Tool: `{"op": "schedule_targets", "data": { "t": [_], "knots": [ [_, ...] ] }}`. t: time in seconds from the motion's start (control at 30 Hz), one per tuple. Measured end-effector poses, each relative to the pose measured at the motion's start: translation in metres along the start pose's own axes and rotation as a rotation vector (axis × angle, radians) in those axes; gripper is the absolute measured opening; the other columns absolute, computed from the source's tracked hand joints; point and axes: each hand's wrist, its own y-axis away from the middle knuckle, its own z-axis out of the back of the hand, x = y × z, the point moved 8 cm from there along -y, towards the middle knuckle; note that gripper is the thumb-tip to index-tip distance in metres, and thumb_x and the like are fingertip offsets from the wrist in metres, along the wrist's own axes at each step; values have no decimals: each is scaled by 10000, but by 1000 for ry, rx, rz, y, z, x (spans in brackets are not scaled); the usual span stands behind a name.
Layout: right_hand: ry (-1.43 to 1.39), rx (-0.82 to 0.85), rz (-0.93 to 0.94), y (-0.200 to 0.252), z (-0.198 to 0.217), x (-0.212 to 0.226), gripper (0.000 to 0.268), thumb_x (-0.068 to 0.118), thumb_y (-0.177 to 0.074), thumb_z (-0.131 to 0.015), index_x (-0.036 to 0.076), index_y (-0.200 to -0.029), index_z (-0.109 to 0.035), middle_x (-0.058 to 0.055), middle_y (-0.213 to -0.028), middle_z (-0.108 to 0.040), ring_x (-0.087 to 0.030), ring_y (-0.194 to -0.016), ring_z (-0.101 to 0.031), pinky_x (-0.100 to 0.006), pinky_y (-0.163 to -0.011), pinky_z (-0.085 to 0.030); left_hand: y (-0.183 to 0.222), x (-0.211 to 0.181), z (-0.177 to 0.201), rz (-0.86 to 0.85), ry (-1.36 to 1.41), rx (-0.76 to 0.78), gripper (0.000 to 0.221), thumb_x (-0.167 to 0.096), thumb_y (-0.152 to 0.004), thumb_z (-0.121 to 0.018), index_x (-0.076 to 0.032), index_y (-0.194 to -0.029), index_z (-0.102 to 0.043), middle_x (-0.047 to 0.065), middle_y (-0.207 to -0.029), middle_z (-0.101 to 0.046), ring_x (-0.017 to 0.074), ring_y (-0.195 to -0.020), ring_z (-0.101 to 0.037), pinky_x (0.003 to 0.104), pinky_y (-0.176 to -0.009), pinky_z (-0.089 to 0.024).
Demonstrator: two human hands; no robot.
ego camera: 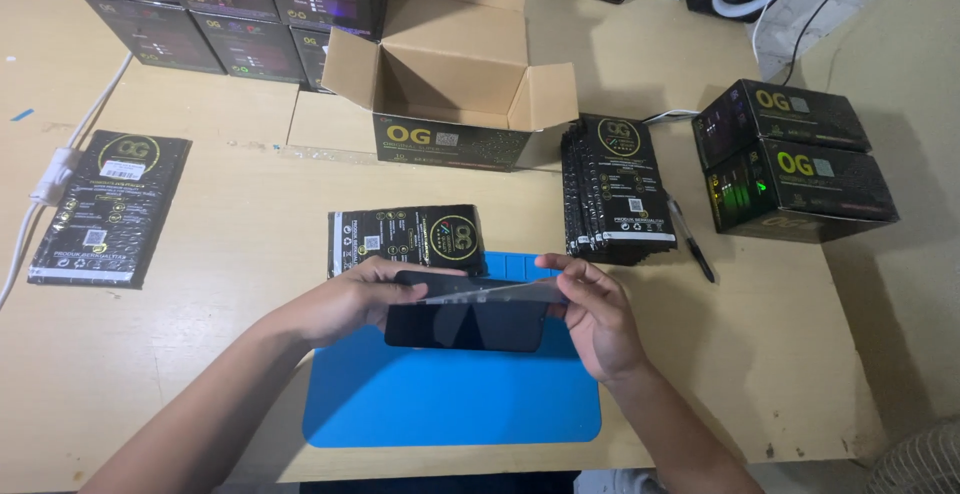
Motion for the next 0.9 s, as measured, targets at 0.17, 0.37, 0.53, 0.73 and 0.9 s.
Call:
{"op": "schedule_targets", "data": {
  "t": [0.17,0.37,0.53,0.73,0.9],
  "knots": [
    [-25,6,-13,0,6,-4,164,201,-945,-631,123,-829,-546,-107,-1210,-681,-283,-1085,-714,-383,-841,-548,-29,88,55,23,0,-9,435,-230,-1025,-484,25,-1191,-795,217,-710,-736,292,-586,-727,449,-522,-628],
    [-17,40,11,6,-1,4,168,192,-920,-656,122,-807,-553,-124,-1219,-670,-290,-1122,-692,-401,-902,-540,-32,96,60,59,13,-59,505,-307,-1054,-470,67,-1103,-804,214,-718,-723,274,-610,-668,443,-577,-604],
    [25,104,40,5,-2,4,194,232,-892,-695,128,-789,-569,-149,-1215,-637,-323,-1191,-643,-444,-981,-509,-29,73,44,80,38,-103,496,-285,-1052,-477,92,-1168,-777,225,-756,-719,294,-670,-661,465,-661,-598],
    [72,165,110,12,-18,13,180,199,-874,-722,119,-772,-597,-158,-1253,-622,-310,-1238,-606,-478,-1043,-467,-22,53,39,114,5,-168,501,-273,-1044,-490,127,-1202,-746,281,-837,-646,368,-798,-646,590,-748,-589],
    [91,203,157,14,-22,18,199,195,-877,-734,117,-771,-585,-172,-1277,-589,-315,-1275,-557,-510,-1092,-415,-24,70,64,46,-180,-161,454,-236,-1065,-454,67,-1176,-775,257,-768,-698,330,-681,-669,450,-699,-613]
  ]
}}
